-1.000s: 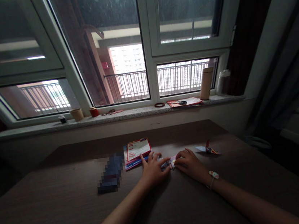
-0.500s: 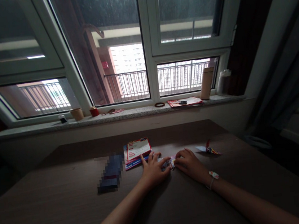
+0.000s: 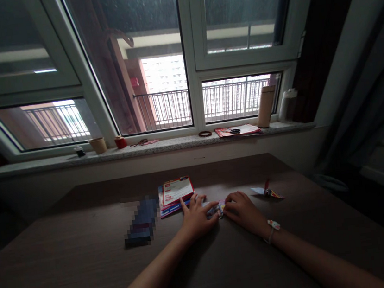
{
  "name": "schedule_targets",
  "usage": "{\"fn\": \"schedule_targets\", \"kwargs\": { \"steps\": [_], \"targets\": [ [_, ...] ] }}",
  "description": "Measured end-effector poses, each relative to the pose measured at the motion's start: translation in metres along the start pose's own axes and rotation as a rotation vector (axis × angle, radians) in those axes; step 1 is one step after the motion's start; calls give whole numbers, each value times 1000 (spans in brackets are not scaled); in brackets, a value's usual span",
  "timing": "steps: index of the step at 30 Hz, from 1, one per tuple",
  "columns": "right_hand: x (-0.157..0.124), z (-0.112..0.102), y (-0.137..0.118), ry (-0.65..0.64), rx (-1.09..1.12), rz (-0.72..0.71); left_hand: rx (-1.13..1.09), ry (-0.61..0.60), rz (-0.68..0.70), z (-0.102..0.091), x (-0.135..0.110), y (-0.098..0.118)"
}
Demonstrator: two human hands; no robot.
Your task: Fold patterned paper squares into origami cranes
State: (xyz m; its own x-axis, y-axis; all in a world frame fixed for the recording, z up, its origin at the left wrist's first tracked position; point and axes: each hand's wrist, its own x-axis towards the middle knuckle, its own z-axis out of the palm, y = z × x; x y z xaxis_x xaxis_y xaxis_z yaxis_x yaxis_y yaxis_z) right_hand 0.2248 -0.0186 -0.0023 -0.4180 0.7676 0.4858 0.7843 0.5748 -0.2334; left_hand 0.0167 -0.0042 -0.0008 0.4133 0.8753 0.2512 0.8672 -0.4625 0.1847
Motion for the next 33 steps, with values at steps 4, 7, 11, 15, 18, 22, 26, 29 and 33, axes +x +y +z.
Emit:
{"fn": "schedule_targets", "kwargs": {
  "steps": [4,7,11,15,18,22,26,29,33],
  "targets": [
    [1,0,-4,1,-30,20,6,16,0,3,0,-1],
    [1,-1,-8,0,-45,44,8,18,2,4,0,-1],
    [1,-1,-9,-16,-59,68,4,-2,-6,1,0,0],
    [1,-1,-9,-27,-61,77,-5,-24,-17,-3,0,3],
    [2,-3,-10,-34,-56,77,-9,-25,-25,-3,0,4],
    [2,-4,-11,-34,-43,83,-2,-29,-24,-3,0,4],
    [2,-3,-12,-32,-30,98,5,-34,-26,-3,0,4],
    [2,-2,-11,-39,-24,105,8,-15,-22,-2,0,3],
    [2,0,-9,-43,-17,106,14,-7,-21,0,1,2]
  ]
}}
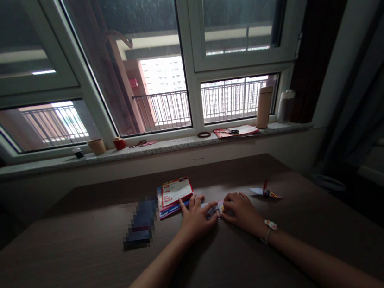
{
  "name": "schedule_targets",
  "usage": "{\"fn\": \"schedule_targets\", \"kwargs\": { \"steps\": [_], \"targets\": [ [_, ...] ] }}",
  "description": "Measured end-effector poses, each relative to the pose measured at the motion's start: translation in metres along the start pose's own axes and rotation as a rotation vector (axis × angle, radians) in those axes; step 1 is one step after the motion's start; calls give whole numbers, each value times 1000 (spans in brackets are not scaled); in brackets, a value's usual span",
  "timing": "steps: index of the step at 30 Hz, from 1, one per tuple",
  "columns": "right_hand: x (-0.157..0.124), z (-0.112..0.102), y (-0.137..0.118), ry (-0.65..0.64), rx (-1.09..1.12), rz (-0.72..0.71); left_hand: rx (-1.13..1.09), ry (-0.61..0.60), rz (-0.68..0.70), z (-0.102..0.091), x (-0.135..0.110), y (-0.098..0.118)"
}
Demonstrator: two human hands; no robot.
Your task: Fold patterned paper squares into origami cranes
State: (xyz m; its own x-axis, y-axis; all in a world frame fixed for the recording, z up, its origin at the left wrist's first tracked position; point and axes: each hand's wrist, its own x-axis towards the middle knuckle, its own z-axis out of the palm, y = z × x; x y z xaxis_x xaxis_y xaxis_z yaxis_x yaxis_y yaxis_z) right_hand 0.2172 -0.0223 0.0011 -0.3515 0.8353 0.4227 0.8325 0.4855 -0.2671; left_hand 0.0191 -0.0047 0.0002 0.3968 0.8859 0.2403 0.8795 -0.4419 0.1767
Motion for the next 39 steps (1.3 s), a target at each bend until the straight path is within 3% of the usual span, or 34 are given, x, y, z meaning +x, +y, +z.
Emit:
{"fn": "schedule_targets", "kwargs": {
  "steps": [39],
  "targets": [
    [2,-3,4,2,70,7,-35,-28,-10,-3,1,-2]
  ]
}}
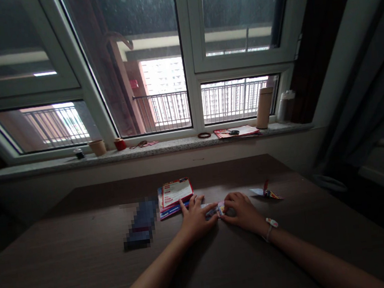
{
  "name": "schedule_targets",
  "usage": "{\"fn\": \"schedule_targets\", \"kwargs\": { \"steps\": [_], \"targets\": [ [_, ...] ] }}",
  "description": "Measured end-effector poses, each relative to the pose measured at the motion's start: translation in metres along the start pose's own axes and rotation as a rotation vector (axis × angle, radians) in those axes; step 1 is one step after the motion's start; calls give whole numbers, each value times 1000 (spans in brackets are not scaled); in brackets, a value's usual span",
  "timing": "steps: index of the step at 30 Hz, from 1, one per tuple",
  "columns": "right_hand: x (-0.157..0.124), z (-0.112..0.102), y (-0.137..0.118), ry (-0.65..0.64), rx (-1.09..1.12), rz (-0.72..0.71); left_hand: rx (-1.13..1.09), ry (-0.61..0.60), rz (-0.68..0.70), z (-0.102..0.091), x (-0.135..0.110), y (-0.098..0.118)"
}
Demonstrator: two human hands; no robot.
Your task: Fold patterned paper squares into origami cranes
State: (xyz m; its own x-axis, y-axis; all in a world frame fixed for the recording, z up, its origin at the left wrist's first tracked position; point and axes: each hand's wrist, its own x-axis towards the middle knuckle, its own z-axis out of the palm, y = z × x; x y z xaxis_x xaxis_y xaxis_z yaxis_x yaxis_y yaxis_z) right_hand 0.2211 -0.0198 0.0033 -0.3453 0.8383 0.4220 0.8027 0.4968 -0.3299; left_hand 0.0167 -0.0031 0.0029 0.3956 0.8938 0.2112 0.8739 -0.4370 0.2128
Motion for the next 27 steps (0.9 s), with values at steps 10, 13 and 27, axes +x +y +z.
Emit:
{"fn": "schedule_targets", "kwargs": {
  "steps": [10,13,27],
  "targets": [
    [-4,-3,-1,14,107,6,-5,15,29,-2,-2,0],
    [-4,-2,2,37,184,26,-14,32,46,-2,-2,1],
    [-3,2,12,54,281,50,-29,76,69,-1,-2,0]
  ]
}}
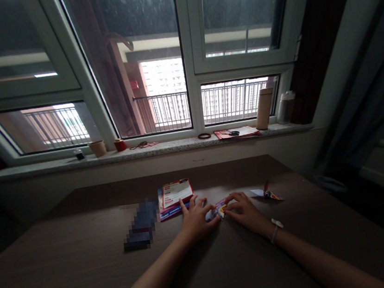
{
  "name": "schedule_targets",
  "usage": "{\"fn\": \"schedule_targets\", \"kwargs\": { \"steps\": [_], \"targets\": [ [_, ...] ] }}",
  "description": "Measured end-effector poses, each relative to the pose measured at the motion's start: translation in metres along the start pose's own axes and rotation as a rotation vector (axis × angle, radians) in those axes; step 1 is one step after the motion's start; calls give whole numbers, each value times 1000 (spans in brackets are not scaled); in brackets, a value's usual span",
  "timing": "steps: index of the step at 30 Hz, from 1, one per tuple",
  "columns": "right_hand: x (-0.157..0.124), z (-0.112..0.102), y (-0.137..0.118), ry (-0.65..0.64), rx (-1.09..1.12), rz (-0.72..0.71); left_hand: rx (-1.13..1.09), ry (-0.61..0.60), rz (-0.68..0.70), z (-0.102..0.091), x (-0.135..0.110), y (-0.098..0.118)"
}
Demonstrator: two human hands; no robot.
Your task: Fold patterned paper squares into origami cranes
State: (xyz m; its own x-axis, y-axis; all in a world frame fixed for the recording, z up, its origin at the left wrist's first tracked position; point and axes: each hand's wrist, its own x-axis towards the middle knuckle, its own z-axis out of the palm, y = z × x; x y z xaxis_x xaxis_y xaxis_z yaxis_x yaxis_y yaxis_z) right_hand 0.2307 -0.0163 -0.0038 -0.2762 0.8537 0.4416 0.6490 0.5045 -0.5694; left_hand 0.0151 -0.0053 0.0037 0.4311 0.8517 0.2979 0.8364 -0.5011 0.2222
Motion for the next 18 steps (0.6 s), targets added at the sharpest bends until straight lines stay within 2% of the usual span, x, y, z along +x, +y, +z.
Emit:
{"fn": "schedule_targets", "kwargs": {
  "steps": [8,18],
  "targets": [
    [-4,-2,-4,-101,-69,-55,11,7,-26,0,-1,0],
    [-3,-1,-11,-49,-205,7,-6,-66,-74,-3,1,-1]
  ]
}}
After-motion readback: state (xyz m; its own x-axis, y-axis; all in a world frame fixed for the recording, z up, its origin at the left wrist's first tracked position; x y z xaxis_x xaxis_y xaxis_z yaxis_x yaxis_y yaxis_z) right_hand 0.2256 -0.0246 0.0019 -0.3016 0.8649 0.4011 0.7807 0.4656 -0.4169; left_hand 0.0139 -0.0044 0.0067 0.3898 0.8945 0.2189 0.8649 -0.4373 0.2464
